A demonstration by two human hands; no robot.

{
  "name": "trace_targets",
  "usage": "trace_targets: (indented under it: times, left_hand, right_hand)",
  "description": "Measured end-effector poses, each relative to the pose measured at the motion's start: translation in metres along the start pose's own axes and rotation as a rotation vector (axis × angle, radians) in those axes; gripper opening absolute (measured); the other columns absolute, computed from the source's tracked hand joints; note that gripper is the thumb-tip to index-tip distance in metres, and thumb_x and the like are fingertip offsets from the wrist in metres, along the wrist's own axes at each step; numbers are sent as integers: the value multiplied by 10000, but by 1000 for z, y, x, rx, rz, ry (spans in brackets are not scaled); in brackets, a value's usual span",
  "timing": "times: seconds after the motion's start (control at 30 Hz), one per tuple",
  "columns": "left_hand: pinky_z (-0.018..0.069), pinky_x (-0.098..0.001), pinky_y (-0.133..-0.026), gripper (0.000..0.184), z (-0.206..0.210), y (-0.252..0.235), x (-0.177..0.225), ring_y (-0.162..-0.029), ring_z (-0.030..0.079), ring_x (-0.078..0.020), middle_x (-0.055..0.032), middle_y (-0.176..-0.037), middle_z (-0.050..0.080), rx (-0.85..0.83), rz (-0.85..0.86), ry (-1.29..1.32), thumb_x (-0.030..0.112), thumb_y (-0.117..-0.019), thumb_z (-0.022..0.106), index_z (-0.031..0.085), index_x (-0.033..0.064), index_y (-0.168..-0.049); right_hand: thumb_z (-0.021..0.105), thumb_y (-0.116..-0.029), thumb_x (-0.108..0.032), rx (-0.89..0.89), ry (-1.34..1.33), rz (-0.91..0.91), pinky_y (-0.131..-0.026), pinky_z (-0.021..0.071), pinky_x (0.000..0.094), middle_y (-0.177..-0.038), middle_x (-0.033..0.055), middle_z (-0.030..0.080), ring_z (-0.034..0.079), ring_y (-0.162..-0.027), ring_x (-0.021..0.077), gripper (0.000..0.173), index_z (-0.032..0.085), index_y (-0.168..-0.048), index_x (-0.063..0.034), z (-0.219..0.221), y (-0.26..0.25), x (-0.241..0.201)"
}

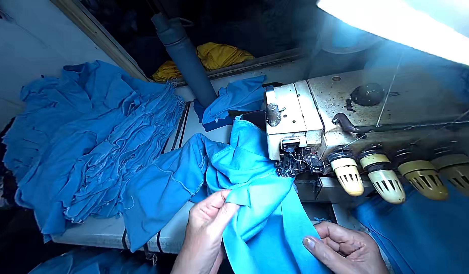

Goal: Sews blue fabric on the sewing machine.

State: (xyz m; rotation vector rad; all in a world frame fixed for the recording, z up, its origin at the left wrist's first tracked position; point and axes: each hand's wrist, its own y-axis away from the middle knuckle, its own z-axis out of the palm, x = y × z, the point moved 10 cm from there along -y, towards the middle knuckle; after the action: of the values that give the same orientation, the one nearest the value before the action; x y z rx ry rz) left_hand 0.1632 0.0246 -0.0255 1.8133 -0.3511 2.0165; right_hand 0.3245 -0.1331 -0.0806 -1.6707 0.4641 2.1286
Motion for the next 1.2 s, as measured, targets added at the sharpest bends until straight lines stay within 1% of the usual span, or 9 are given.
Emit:
trace_targets:
  times: [0.07,0.17,0.3,0.37,0.6,0.67,0.73,0.83,1.2]
  left_hand:
    - [584,-227,-665,258,-17,-12,-8,-687,684,-77,-30,-731,707,138,27,-120,37,-982,534,737,47,-824]
    - [611,-273,-699,332,-23,-17,-16,-731,718,-123,-63,-767,722,178,-32,-152,152,-1059,502,730,41,-846]
    - [596,-202,-629,10,-9,-13,-2,-659,709,-59,-18,-712,735,88,104,-265,74,-829,764,763,66,-822]
    - [577,-165,-607,10,-3,-11,10,-635,689,-17,21,-691,726,101,220,-370,76,-805,780,771,80,-802]
    - [552,-163,-589,186,12,-7,38,-623,645,1,67,-690,683,187,387,-357,67,-973,609,743,106,-850]
    - [524,-105,-654,181,31,17,56,-703,616,60,84,-736,646,75,572,-504,79,-981,582,672,98,-825]
    - [516,-159,-795,198,63,54,57,-850,648,-49,-57,-833,666,-251,753,-668,118,-1027,562,640,35,-865]
    - [500,-246,-628,170,88,84,22,-702,642,-185,-133,-789,680,-589,899,-736,50,-985,563,720,-16,-986]
    - [460,-193,-611,138,83,88,18,-696,600,-118,-59,-800,654,-585,1012,-712,136,-1006,608,715,54,-1036]
  right_hand:
    - [658,-877,69,-4,-7,12,-553,520,158,-667,-98,682,611,-574,-36,148,718,-916,-60,0,0,2]
    - [652,-886,68,-2,-17,21,-559,534,166,-678,-86,696,631,-586,-26,147,716,-919,-61,0,0,4]
    - [656,-878,70,-1,-32,29,-556,522,156,-678,-97,694,621,-582,-35,158,720,-924,-68,1,1,3]
    - [663,-870,58,26,-55,47,-561,527,156,-696,-103,702,634,-596,-30,152,730,-929,-65,1,1,2]
    - [690,-884,0,6,-10,17,-533,464,128,-653,-139,642,558,-563,-72,101,719,-866,-95,1,4,-4]
    - [716,-882,-25,2,-5,13,-523,452,123,-634,-152,623,540,-546,-78,92,718,-839,-106,0,6,-7]
    - [704,-905,-16,-55,0,-9,-528,453,114,-635,-159,623,529,-549,-95,110,709,-853,-113,0,10,-9]
    - [644,-913,22,-131,25,-26,-552,456,106,-669,-158,633,533,-584,-109,123,695,-895,-88,2,15,-14]
    - [622,-966,-28,-251,7,-84,-604,484,91,-717,-114,664,571,-648,-105,91,698,-922,-49,7,23,-19]
